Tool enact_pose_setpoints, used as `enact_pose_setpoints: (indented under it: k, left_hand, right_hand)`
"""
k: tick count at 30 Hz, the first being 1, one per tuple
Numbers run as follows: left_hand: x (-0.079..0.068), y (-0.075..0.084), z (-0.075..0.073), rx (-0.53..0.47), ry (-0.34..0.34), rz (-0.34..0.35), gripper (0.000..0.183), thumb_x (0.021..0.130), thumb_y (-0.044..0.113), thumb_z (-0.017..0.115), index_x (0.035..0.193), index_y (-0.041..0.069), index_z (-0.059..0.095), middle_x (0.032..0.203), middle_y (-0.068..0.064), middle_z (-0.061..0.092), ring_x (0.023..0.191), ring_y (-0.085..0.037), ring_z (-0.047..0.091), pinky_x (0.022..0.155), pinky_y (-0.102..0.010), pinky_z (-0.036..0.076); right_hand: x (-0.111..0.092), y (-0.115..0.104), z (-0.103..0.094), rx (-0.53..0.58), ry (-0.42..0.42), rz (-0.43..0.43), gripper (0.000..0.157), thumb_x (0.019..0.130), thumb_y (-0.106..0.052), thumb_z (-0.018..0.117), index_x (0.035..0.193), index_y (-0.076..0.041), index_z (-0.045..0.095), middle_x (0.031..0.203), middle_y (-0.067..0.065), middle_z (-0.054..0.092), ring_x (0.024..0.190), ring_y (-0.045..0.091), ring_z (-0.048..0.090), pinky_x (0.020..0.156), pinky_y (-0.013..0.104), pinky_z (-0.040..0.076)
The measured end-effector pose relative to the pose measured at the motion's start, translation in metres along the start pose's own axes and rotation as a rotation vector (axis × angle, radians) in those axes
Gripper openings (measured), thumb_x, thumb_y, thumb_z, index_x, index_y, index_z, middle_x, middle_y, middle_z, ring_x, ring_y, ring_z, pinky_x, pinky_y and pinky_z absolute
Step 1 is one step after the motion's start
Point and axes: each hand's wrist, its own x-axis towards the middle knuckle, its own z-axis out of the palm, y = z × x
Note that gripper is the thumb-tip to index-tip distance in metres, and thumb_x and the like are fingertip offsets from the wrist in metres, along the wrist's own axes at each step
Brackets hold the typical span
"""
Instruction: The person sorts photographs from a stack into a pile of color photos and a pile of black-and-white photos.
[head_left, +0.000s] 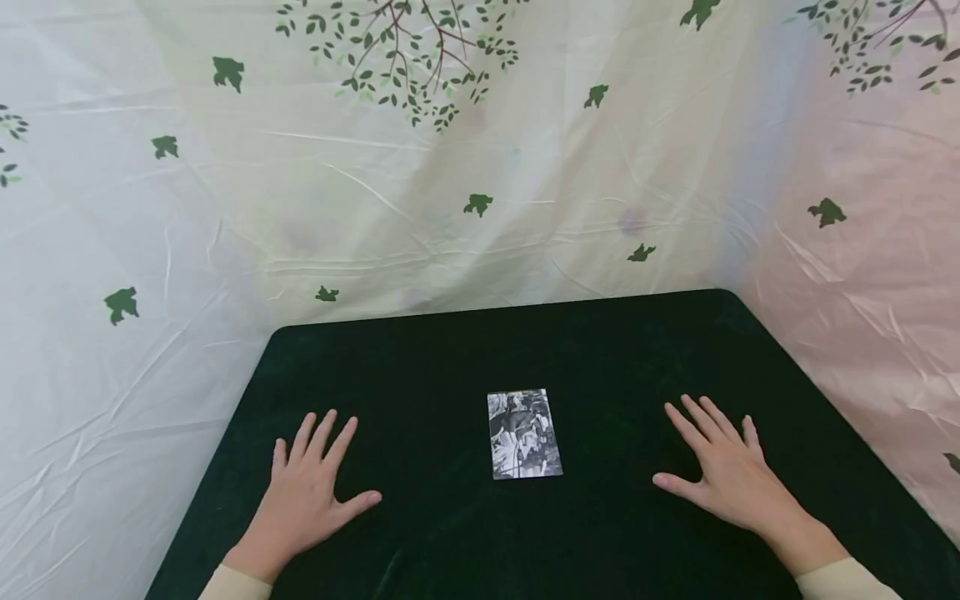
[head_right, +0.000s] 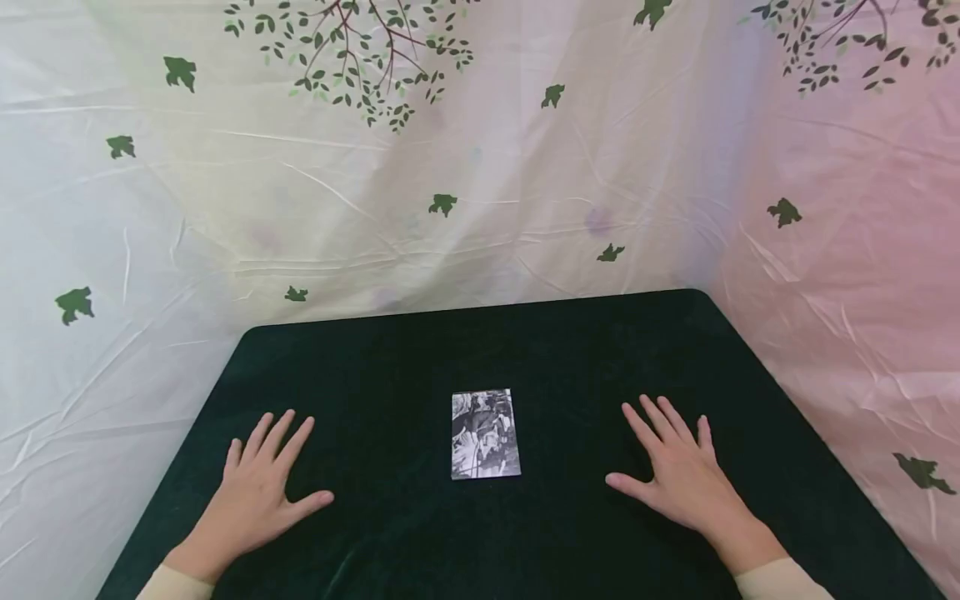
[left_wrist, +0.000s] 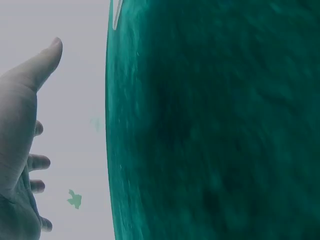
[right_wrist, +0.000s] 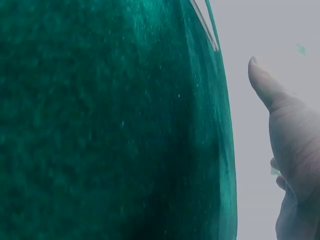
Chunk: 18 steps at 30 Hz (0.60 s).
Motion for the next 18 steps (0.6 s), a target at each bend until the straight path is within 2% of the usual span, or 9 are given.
enact_pose_setpoints:
  k: [5,8,14,18]
  left_hand:
    - [0.012,0.017,0.001,-0.035,-0.007,0.038,0.101,0.073,0.075,0.061,0.153,0.025,0.024,0.156,-0.014,0.022,0.142,-0.042,0.013,0.097,-0.076,0.016]
    - [0.022,0.031,0.002,-0.048,0.002,0.077,0.1,0.075,0.074,0.061,0.153,0.026,0.023,0.156,-0.014,0.023,0.143,-0.041,0.013,0.097,-0.076,0.018]
    - [0.038,0.059,0.008,-0.063,0.036,0.146,0.099,0.075,0.074,0.06,0.153,0.025,0.024,0.155,-0.013,0.026,0.143,-0.04,0.015,0.097,-0.075,0.021]
    - [0.047,0.075,0.013,-0.086,0.051,0.173,0.099,0.075,0.073,0.061,0.153,0.024,0.025,0.154,-0.014,0.029,0.142,-0.039,0.017,0.097,-0.074,0.022]
  right_hand:
    - [0.007,-0.007,0.004,0.034,0.013,-0.02,0.093,0.081,-0.065,0.061,0.154,-0.023,0.021,0.155,0.015,0.024,0.143,0.039,0.013,0.099,0.076,-0.003]
    - [0.014,-0.014,0.006,0.056,0.025,-0.034,0.091,0.081,-0.066,0.061,0.152,-0.022,0.026,0.153,0.015,0.03,0.141,0.039,0.018,0.1,0.075,0.005]
    - [0.027,-0.03,0.011,0.05,0.052,-0.068,0.091,0.08,-0.071,0.058,0.15,-0.018,0.033,0.148,0.014,0.039,0.138,0.037,0.028,0.101,0.07,0.02]
    - [0.033,-0.038,0.013,0.062,0.076,-0.084,0.089,0.08,-0.069,0.058,0.148,-0.017,0.035,0.146,0.015,0.042,0.134,0.037,0.035,0.102,0.065,0.025]
